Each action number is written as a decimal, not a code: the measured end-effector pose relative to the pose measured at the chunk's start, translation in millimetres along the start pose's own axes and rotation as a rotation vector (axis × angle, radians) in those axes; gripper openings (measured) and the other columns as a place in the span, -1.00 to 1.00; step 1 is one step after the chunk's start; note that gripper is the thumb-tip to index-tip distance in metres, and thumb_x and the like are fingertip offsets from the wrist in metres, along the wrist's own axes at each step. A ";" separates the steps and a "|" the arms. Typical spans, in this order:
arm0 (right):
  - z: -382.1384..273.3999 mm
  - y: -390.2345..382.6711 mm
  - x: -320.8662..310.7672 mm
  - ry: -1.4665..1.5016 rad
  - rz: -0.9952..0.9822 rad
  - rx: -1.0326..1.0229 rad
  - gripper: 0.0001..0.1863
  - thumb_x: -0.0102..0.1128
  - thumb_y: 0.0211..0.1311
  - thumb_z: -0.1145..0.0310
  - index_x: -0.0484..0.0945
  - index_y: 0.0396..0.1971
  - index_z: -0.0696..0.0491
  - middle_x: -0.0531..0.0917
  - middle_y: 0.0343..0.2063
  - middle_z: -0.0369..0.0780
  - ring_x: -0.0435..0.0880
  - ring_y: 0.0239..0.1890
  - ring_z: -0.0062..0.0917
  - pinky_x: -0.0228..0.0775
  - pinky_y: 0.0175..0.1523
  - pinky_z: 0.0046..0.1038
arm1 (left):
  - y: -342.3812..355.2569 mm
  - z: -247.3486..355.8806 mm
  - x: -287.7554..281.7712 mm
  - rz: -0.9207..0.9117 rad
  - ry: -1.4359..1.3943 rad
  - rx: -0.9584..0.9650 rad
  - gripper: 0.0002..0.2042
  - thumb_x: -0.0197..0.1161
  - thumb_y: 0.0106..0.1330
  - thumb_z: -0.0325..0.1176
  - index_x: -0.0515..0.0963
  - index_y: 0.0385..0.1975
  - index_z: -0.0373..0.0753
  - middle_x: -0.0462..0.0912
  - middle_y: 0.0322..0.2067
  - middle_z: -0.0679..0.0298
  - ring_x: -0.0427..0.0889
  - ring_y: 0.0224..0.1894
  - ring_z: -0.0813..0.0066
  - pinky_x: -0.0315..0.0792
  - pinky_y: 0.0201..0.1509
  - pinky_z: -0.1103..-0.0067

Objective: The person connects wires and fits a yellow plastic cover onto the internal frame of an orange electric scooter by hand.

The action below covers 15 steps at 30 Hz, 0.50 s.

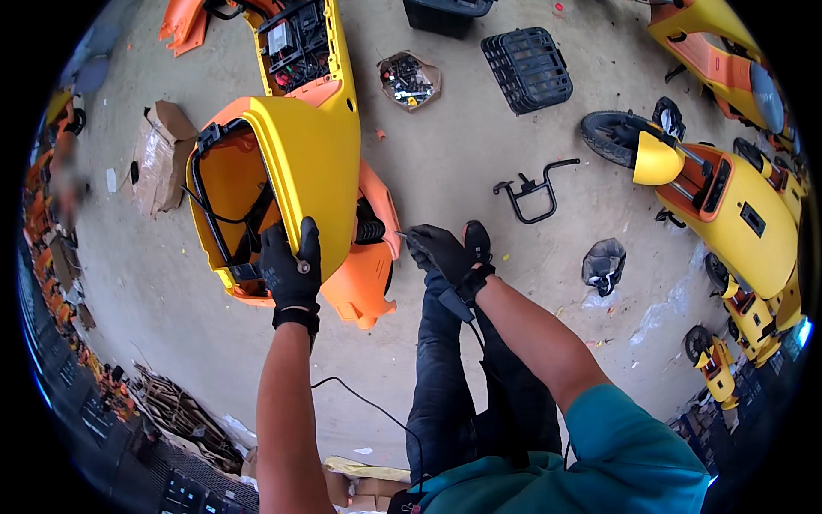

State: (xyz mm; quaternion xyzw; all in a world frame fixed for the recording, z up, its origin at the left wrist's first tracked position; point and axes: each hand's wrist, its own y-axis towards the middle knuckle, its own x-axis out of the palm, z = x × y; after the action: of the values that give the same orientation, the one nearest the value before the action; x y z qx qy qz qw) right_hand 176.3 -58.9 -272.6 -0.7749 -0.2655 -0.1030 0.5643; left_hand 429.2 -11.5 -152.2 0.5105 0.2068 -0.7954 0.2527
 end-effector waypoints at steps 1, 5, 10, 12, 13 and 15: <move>-4.3 -0.8 7.8 0.020 -0.006 -0.021 -0.83 0.11 0.39 0.23 0.55 -0.31 0.00 0.44 -0.57 -0.46 0.39 -0.57 -0.79 0.32 -0.42 -0.68 | -1.1 1.8 -0.1 -0.022 -0.056 -0.071 -0.65 0.31 0.26 -0.15 0.47 -0.30 -0.37 0.55 -0.36 -0.01 0.60 -0.33 0.02 0.44 -0.24 0.31; 4.2 17.0 19.6 0.053 -0.084 -0.025 -0.81 0.11 0.38 0.21 0.56 -0.31 0.01 0.48 -0.54 -0.43 0.39 -0.56 -0.78 0.29 -0.42 -0.66 | -2.7 -0.1 1.2 -0.048 -0.127 -0.111 -0.64 0.29 0.28 -0.15 0.48 -0.30 -0.39 0.54 -0.37 0.03 0.58 -0.32 0.16 0.44 -0.22 0.38; 24.0 28.5 40.7 0.124 -0.133 0.001 -0.73 0.13 0.37 0.13 0.54 -0.37 0.04 0.50 -0.54 -0.38 0.40 -0.57 -0.73 0.29 -0.44 -0.62 | -3.1 -3.6 4.1 -0.027 -0.122 -0.090 -0.64 0.29 0.28 -0.16 0.49 -0.24 -0.41 0.56 -0.35 0.05 0.56 -0.31 0.20 0.42 -0.22 0.40; 36.3 32.1 47.0 0.218 -0.140 0.025 -0.77 0.12 0.38 0.19 0.51 -0.39 0.02 0.48 -0.54 -0.38 0.39 -0.57 -0.72 0.29 -0.46 -0.63 | -1.9 -5.3 5.4 -0.013 -0.106 -0.039 -0.68 0.25 0.31 -0.20 0.49 -0.25 -0.40 0.58 -0.38 0.08 0.57 -0.35 0.26 0.42 -0.25 0.42; 40.8 32.6 49.8 0.261 -0.142 0.038 -0.79 0.11 0.38 0.21 0.50 -0.40 0.01 0.48 -0.54 -0.38 0.39 -0.57 -0.72 0.29 -0.46 -0.63 | -2.2 -7.9 5.6 -0.010 -0.090 -0.007 -0.72 0.22 0.34 -0.23 0.49 -0.27 -0.38 0.59 -0.42 0.11 0.57 -0.39 0.32 0.42 -0.28 0.45; 48.0 36.1 53.9 0.306 -0.161 0.037 -0.80 0.10 0.39 0.20 0.51 -0.34 0.02 0.48 -0.53 -0.37 0.38 -0.56 -0.72 0.27 -0.47 -0.62 | -2.9 -9.1 5.9 -0.014 -0.070 0.013 -0.75 0.19 0.37 -0.25 0.49 -0.31 -0.37 0.61 -0.45 0.15 0.57 -0.43 0.38 0.42 -0.32 0.49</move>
State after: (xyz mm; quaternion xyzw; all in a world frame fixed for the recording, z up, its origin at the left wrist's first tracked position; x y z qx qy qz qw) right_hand 233.8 -6.4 -293.8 -0.7160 -0.2395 -0.2594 0.6022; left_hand 431.8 -4.9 -161.0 0.4825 0.1963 -0.8159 0.2511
